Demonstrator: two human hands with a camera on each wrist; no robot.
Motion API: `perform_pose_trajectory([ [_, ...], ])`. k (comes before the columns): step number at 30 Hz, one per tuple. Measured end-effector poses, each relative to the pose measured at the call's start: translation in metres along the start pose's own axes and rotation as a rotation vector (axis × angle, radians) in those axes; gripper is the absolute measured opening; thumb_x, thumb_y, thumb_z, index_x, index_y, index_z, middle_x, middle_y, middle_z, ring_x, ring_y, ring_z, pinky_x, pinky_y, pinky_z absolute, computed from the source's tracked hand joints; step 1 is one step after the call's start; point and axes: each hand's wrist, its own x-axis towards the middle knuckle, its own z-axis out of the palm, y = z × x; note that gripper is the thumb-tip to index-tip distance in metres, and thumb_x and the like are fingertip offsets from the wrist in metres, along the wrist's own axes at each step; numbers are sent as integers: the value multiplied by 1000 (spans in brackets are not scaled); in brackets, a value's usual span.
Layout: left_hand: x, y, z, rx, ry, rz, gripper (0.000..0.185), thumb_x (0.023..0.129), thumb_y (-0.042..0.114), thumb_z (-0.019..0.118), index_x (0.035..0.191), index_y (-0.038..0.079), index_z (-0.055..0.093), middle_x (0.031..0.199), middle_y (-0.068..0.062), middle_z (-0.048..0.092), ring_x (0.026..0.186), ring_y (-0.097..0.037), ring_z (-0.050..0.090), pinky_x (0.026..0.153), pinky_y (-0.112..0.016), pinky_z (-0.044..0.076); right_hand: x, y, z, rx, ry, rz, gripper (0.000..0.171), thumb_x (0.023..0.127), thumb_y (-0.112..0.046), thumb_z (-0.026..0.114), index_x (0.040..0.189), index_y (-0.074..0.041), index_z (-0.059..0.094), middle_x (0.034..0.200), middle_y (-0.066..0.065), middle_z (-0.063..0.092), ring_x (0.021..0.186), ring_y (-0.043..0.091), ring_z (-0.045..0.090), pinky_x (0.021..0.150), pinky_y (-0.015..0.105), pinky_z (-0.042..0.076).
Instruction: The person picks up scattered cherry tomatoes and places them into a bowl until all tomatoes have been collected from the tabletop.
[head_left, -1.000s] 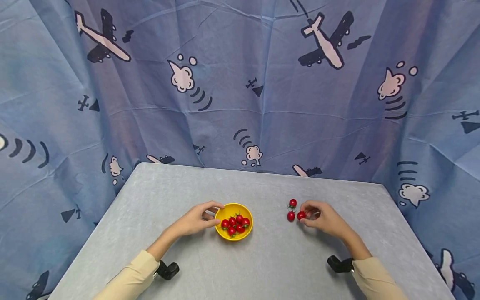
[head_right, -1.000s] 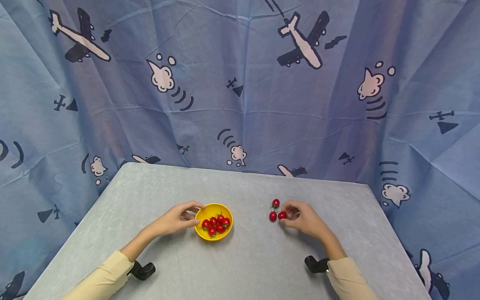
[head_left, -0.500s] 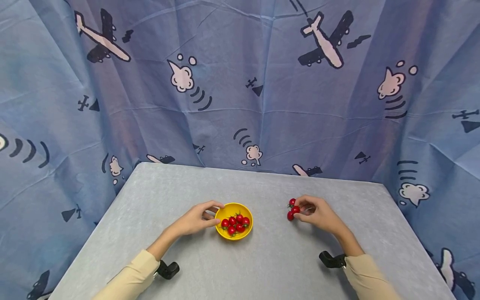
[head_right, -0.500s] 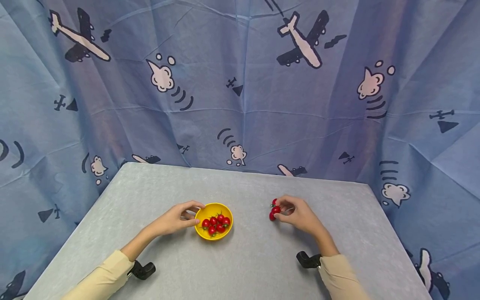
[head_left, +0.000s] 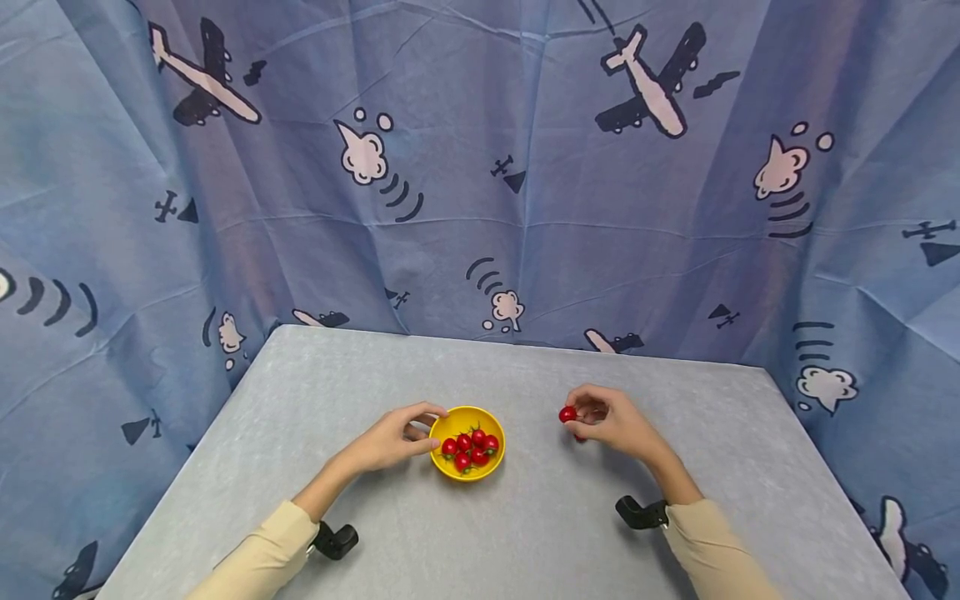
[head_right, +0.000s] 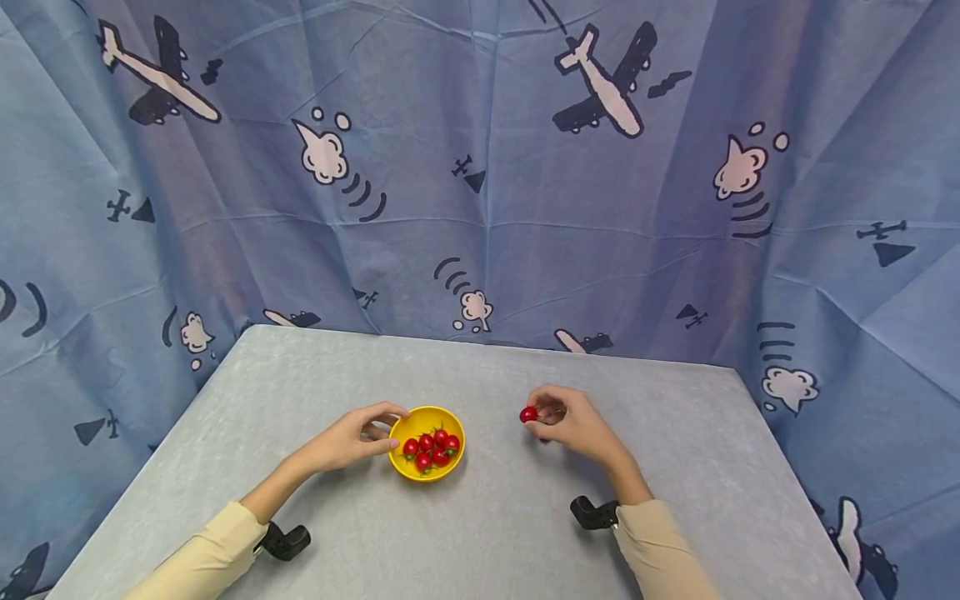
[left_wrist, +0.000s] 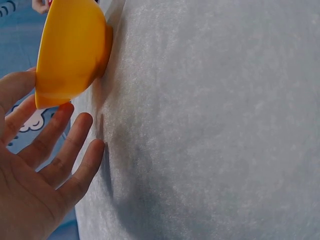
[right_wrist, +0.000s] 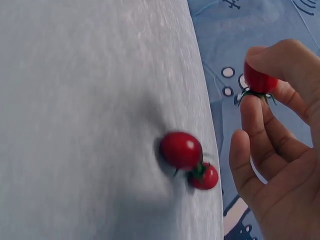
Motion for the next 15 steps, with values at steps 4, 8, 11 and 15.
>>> perform_pose_trajectory([
  [4,0,1,0,-4,0,4,39,99,9,68,137,4,58,137,-16,58,103,-28,68,90,-42,54,7,-6,9,-8,-9,20,25,84,-2,83,103,-3,68,93,7,68,82,23,63,71,29,54],
  [8,2,0,1,4,4,8,39,99,4,67,136,0,57,136,-20,57,102,-33,68,90,-46,54,14,-12,18,-39,-20,27,24,84,2,81,103,1,67,93,10,67,82,26,62,72,33,55],
  [11,2,0,1,9,10,13,38,98,0,66,134,-4,56,135,-25,57,102,-38,67,89,-50,54,21,-16,25,-42,-26,9,23,83,5,80,102,4,67,93,14,67,83,31,61,73,39,56],
  [15,2,0,1,11,8,7,38,99,2,67,135,-2,57,135,-23,57,101,-35,68,89,-47,55,27,-19,32,-25,-29,-13,24,83,3,82,102,2,68,92,12,67,83,31,62,74,42,56],
])
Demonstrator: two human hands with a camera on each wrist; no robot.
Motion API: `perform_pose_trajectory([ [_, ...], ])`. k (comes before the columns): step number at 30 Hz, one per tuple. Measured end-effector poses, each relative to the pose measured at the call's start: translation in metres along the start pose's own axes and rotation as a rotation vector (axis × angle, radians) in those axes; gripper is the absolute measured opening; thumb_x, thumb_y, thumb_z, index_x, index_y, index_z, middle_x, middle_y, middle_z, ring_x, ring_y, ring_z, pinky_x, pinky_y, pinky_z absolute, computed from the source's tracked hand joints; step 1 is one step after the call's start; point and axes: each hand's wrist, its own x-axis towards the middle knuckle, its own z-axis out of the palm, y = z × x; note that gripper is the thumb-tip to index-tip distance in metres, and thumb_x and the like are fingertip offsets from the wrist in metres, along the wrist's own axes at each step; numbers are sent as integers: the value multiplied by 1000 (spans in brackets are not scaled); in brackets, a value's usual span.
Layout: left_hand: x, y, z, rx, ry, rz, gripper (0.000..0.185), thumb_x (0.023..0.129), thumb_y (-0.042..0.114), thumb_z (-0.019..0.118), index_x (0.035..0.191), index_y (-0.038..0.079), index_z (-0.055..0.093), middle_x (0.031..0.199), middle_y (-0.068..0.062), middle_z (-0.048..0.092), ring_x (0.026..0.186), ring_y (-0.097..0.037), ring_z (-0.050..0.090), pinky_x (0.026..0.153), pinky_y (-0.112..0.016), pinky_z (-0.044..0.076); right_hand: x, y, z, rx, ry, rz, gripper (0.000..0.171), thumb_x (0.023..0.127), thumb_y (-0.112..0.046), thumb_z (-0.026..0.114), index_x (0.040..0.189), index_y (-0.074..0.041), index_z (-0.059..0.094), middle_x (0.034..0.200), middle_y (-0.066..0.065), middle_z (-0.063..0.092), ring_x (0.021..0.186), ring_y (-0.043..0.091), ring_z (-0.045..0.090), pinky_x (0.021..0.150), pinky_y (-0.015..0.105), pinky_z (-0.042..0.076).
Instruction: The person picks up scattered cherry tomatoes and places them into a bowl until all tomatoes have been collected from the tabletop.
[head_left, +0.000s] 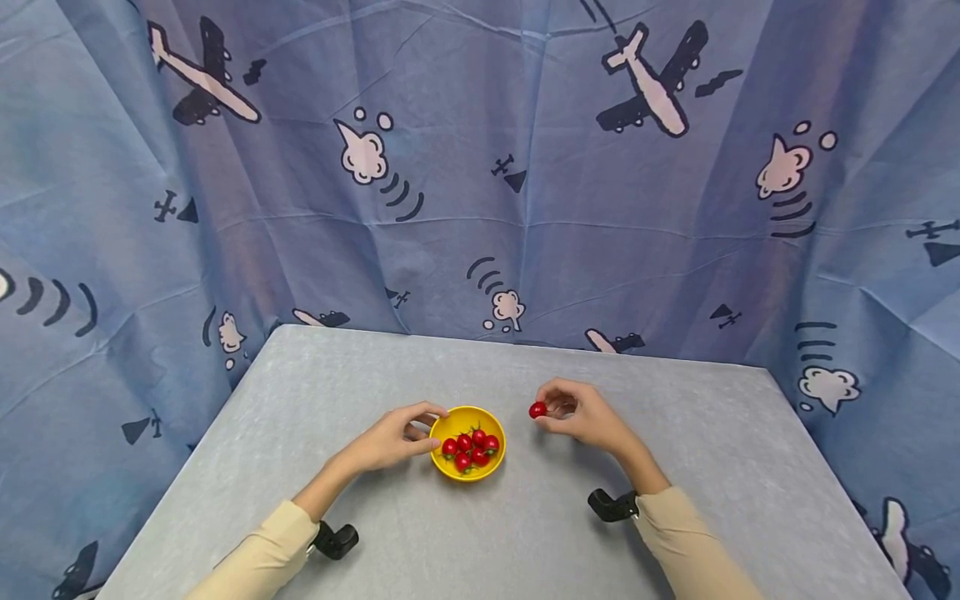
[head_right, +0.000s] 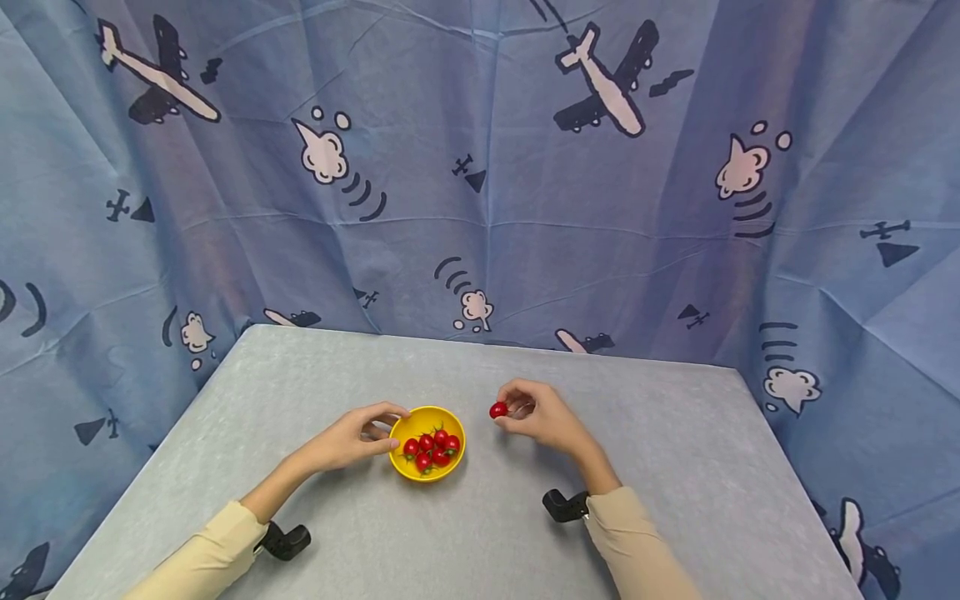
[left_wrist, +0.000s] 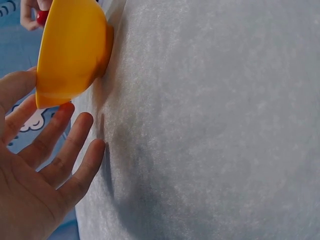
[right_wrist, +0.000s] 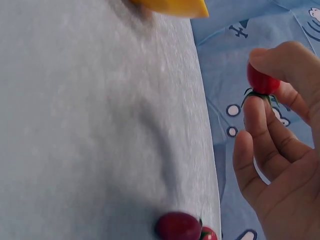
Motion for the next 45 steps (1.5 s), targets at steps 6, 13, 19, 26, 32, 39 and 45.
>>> perform_pose_trajectory([
  [6,-1,1,-1,-24,-8,5,40,99,6,68,137,2,57,136,-19,58,99,-30,69,87,-45,56,8,-7,9,35,-22,-30,24,83,-4,84,101,-4,69,91,4,67,83,26,62,74,38,56],
  [13,-1,1,-1,-9,-9,16,39,99,10,69,137,5,58,136,-16,58,102,-29,68,90,-42,55,16,-14,22,14,-52,-30,25,83,-6,84,102,-7,67,92,1,66,83,23,62,76,36,57],
  [19,-2,1,-1,2,-10,4,39,100,12,69,136,6,58,136,-15,59,103,-28,68,91,-41,55,22,-19,32,10,-81,-30,25,85,-7,84,103,-7,67,93,-1,67,84,21,63,76,33,57],
  [26,-1,1,-2,-14,-12,2,39,100,12,68,137,5,58,137,-17,58,103,-30,68,90,-44,55,25,-26,41,32,-116,-46,23,87,-8,82,105,-8,68,96,-1,68,85,21,63,78,37,57],
  [32,0,0,-2,-10,-16,3,39,100,12,68,137,5,58,137,-16,58,104,-29,68,91,-41,55,27,-30,45,47,-131,-67,22,87,-7,83,104,-8,69,96,0,68,85,22,63,78,42,57],
  [39,-1,-1,-2,-13,-16,0,41,100,13,68,138,6,57,136,-18,58,103,-29,68,89,-44,56,29,-32,49,40,-149,-73,23,86,-8,83,105,-9,69,96,-1,68,86,21,64,77,36,57],
  [45,-1,-2,-2,-13,-13,-14,42,100,14,69,139,8,57,136,-17,58,102,-25,69,88,-40,56,30,-31,51,30,-158,-64,26,87,-9,82,108,-4,69,99,4,68,87,20,64,78,36,57],
])
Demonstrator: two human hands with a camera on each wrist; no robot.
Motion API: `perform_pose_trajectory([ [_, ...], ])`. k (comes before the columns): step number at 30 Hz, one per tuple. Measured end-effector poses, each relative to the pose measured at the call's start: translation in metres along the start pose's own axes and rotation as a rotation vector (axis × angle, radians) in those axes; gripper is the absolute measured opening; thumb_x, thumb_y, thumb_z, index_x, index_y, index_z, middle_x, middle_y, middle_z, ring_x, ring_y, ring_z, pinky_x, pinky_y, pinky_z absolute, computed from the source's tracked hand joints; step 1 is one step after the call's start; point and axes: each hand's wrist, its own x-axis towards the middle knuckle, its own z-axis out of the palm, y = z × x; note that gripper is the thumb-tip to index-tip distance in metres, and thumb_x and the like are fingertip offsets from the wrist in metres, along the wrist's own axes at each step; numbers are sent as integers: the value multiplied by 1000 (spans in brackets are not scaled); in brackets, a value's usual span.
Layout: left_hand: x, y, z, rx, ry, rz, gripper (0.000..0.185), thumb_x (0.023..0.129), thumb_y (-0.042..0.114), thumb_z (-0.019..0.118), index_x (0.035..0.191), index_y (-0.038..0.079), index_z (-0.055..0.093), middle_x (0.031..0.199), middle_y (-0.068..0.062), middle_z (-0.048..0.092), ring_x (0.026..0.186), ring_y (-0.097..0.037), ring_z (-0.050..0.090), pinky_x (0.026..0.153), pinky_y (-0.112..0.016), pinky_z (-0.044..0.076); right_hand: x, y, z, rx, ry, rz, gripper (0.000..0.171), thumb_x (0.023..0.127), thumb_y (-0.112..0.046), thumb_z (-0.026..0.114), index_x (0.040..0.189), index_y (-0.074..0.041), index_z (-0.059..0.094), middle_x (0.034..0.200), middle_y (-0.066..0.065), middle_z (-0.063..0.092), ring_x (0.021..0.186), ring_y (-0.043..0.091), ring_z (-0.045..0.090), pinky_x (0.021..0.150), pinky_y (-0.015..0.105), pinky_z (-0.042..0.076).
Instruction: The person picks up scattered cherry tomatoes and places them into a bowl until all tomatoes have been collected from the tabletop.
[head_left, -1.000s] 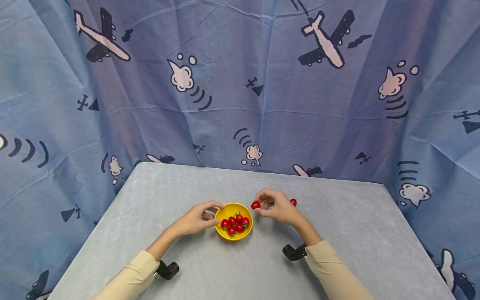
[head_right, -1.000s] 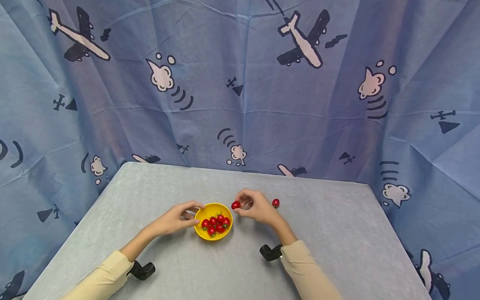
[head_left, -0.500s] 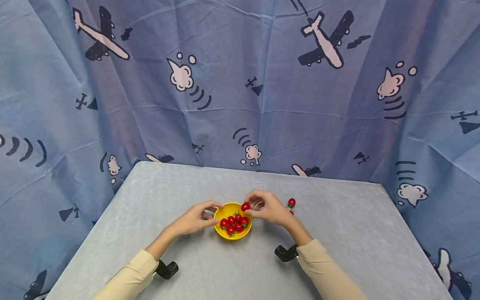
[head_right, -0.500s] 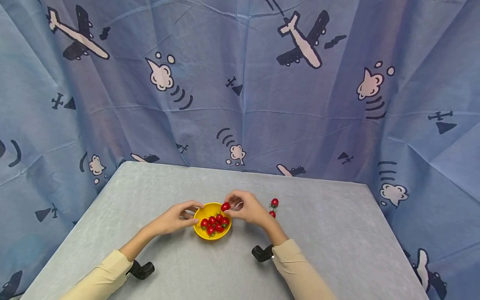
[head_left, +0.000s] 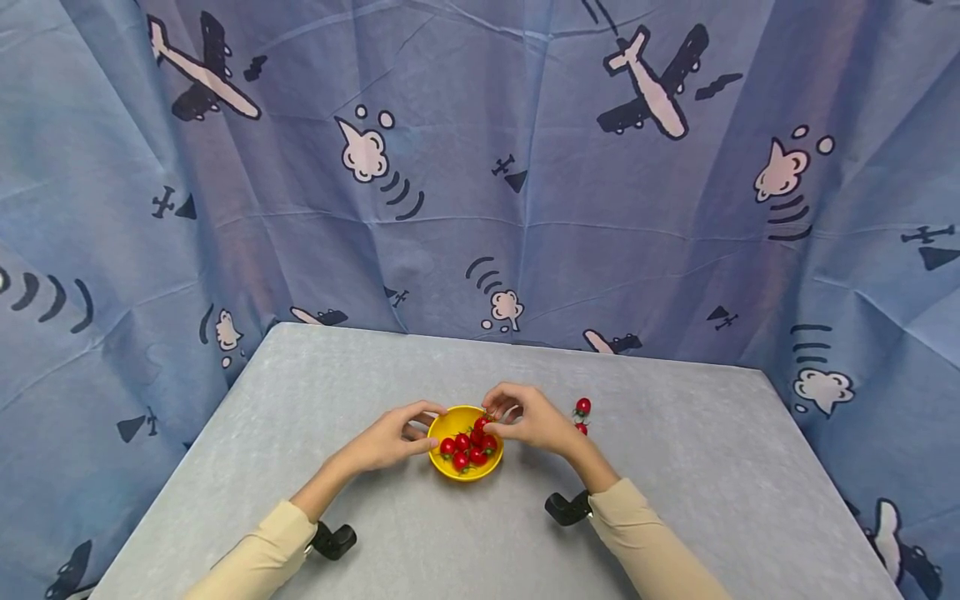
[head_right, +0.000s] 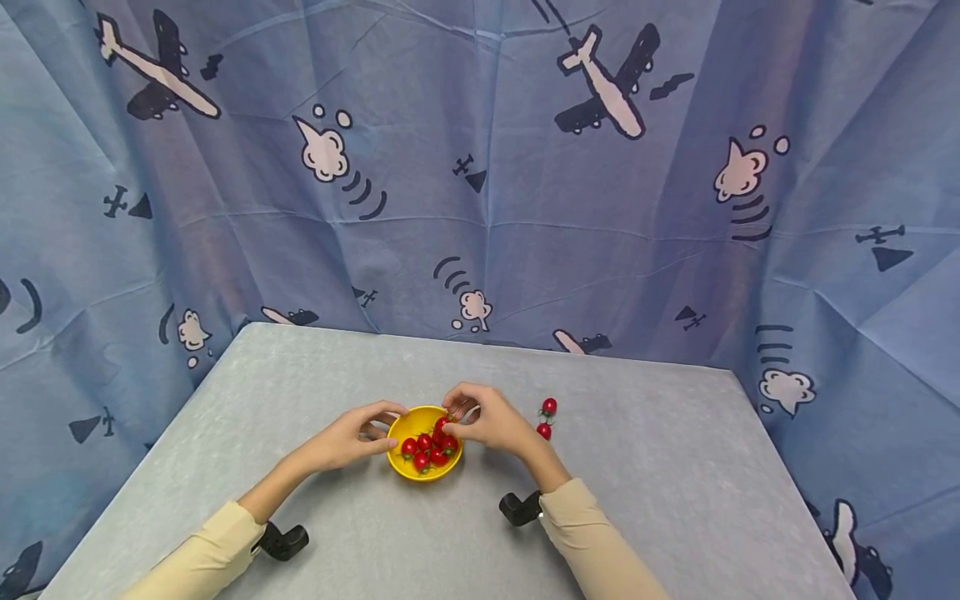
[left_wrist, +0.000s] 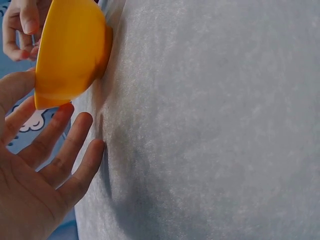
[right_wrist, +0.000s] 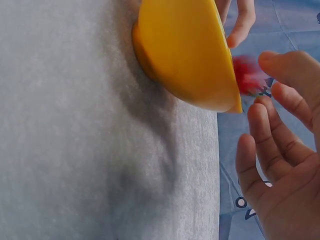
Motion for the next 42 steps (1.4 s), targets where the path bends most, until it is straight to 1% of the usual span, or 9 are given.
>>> perform_pose_trajectory([
  [3,0,0,0,-7,1,-13,42,99,14,70,139,9,57,137,-15,58,102,-23,69,88,-37,56,-1,0,-1,0,1,2,27,87,-10,82,109,-2,68,100,8,68,88,21,64,79,39,57],
  [6,-1,0,0,-6,1,-15,43,99,14,70,139,9,57,137,-15,58,102,-22,69,88,-36,56,-4,2,-4,-2,8,5,25,88,-10,82,108,-1,69,100,9,68,88,21,64,79,40,57],
  [9,-1,0,0,-5,4,-5,43,99,13,70,139,8,57,137,-13,58,102,-22,69,88,-35,55,-9,6,-8,-9,19,6,23,89,-8,81,107,0,69,99,10,68,87,20,63,79,38,57],
  [16,-1,0,-1,-15,6,4,43,99,13,70,139,8,57,137,-12,58,101,-21,69,89,-34,55,-26,12,-24,-20,41,29,24,89,-7,80,108,2,68,103,18,67,88,22,64,79,39,57],
  [25,0,1,0,-8,6,19,42,98,14,71,138,7,58,136,-15,58,102,-25,69,89,-36,55,-56,26,-53,-55,91,64,26,91,-10,79,110,2,67,105,19,66,88,23,64,76,35,56],
  [29,0,1,0,0,15,21,42,97,13,72,137,5,58,134,-18,59,100,-26,69,87,-37,56,-68,32,-63,-40,112,58,24,91,-7,78,109,4,67,103,19,66,85,25,65,73,34,56],
  [33,0,2,1,-12,25,24,43,96,10,73,136,4,59,133,-19,59,98,-27,69,87,-38,56,-78,37,-72,-24,137,47,23,90,-4,78,109,4,67,101,17,66,83,26,65,73,35,56],
  [38,-1,4,2,-32,35,37,43,95,7,73,135,2,58,132,-22,59,97,-31,69,86,-40,57,-89,44,-80,-37,156,58,23,90,-2,77,111,3,67,105,17,66,86,26,65,74,33,56],
  [42,0,4,2,-36,35,38,43,95,6,73,135,1,58,132,-22,59,98,-31,69,86,-40,57,-96,49,-84,-48,164,62,25,89,-2,78,110,4,67,105,18,66,87,27,65,74,33,56],
])
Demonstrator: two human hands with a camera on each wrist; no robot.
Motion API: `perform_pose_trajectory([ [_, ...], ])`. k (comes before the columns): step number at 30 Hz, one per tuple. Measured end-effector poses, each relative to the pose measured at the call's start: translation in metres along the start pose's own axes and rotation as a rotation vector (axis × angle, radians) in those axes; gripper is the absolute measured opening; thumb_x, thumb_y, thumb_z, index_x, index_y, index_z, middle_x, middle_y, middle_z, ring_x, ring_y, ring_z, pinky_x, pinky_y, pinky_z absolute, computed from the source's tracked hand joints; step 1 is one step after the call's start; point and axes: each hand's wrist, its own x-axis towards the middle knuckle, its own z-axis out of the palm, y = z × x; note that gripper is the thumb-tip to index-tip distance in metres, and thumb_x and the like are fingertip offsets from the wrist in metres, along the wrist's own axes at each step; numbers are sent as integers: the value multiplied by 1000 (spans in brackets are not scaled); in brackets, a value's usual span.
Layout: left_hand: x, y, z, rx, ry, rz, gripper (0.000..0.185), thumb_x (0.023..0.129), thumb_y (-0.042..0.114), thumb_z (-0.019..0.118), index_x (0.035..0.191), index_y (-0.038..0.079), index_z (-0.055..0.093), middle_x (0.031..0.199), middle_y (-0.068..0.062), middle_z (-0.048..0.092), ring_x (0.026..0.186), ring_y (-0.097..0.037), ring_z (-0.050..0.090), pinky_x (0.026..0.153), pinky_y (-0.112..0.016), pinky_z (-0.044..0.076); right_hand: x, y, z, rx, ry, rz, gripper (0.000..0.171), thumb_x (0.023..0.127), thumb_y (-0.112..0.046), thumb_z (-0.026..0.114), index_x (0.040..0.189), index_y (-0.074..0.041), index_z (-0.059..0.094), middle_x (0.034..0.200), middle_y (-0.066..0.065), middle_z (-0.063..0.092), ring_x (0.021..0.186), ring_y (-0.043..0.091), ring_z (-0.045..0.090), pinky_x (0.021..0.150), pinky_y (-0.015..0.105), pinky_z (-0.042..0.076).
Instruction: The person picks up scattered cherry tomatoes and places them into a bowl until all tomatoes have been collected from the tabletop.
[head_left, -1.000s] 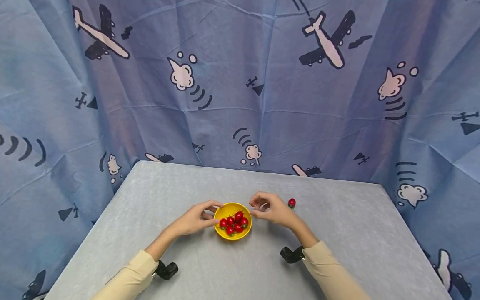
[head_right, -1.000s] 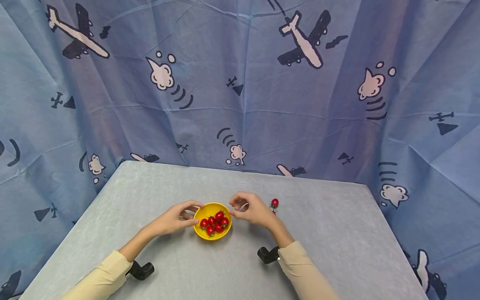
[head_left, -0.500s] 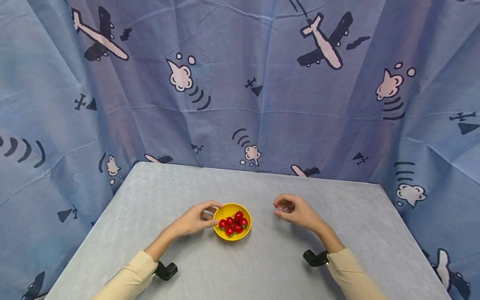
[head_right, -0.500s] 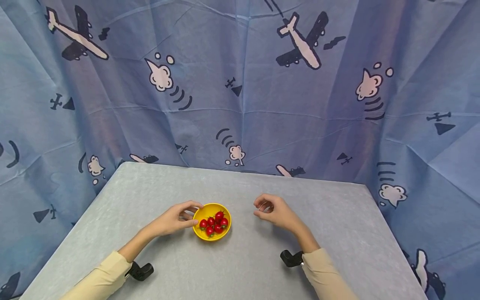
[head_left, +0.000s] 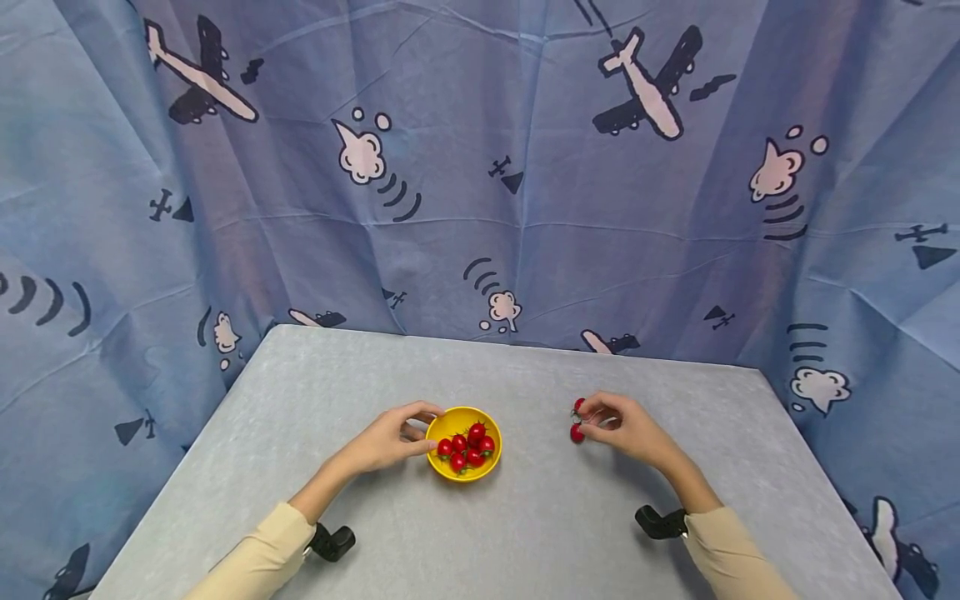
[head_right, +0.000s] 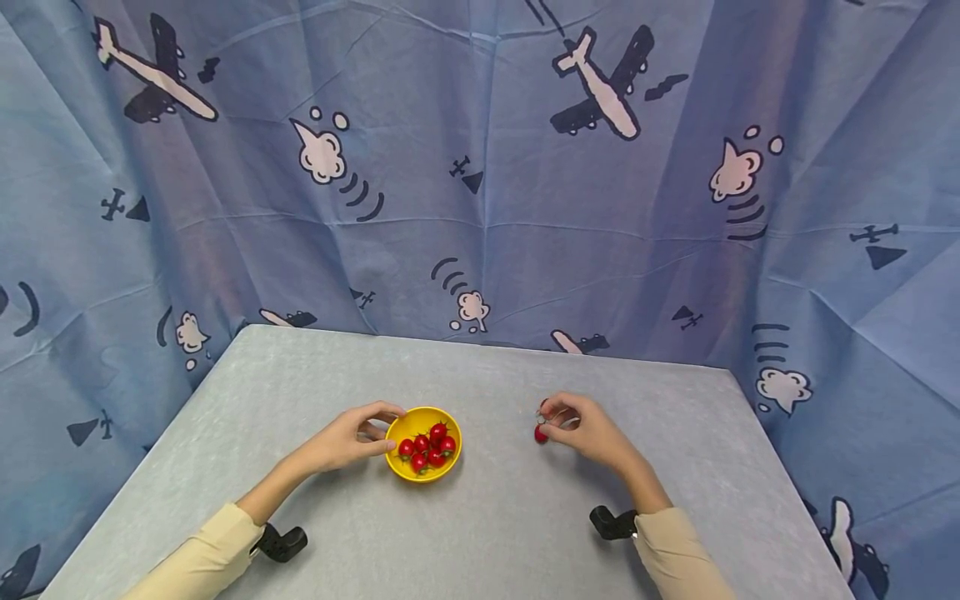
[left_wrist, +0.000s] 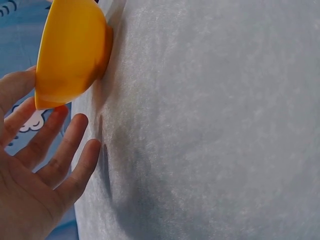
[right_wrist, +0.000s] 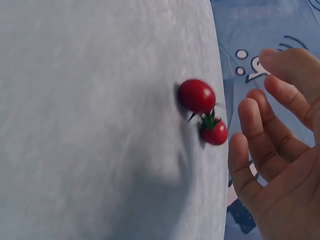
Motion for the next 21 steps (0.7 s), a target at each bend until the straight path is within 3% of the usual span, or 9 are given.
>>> perform_pose_trajectory([
  [8,1,-2,-1,14,-8,1,41,96,8,73,134,2,59,133,-20,59,99,-29,69,87,-37,56,-10,10,-2,-19,0,45,33,87,-5,82,114,4,65,107,16,66,91,29,65,74,31,56],
  [15,1,-1,-1,19,-17,-5,41,97,9,72,135,3,59,134,-19,59,100,-29,69,89,-37,56,-15,15,1,-36,-17,109,49,84,-12,86,123,4,60,117,20,63,102,39,62,80,42,56],
  [21,1,3,0,8,-13,-9,41,96,4,71,135,-1,58,134,-22,58,100,-34,68,89,-41,55,-14,13,6,-88,-22,131,57,82,-19,88,127,4,59,123,21,61,107,38,61,79,42,54],
])
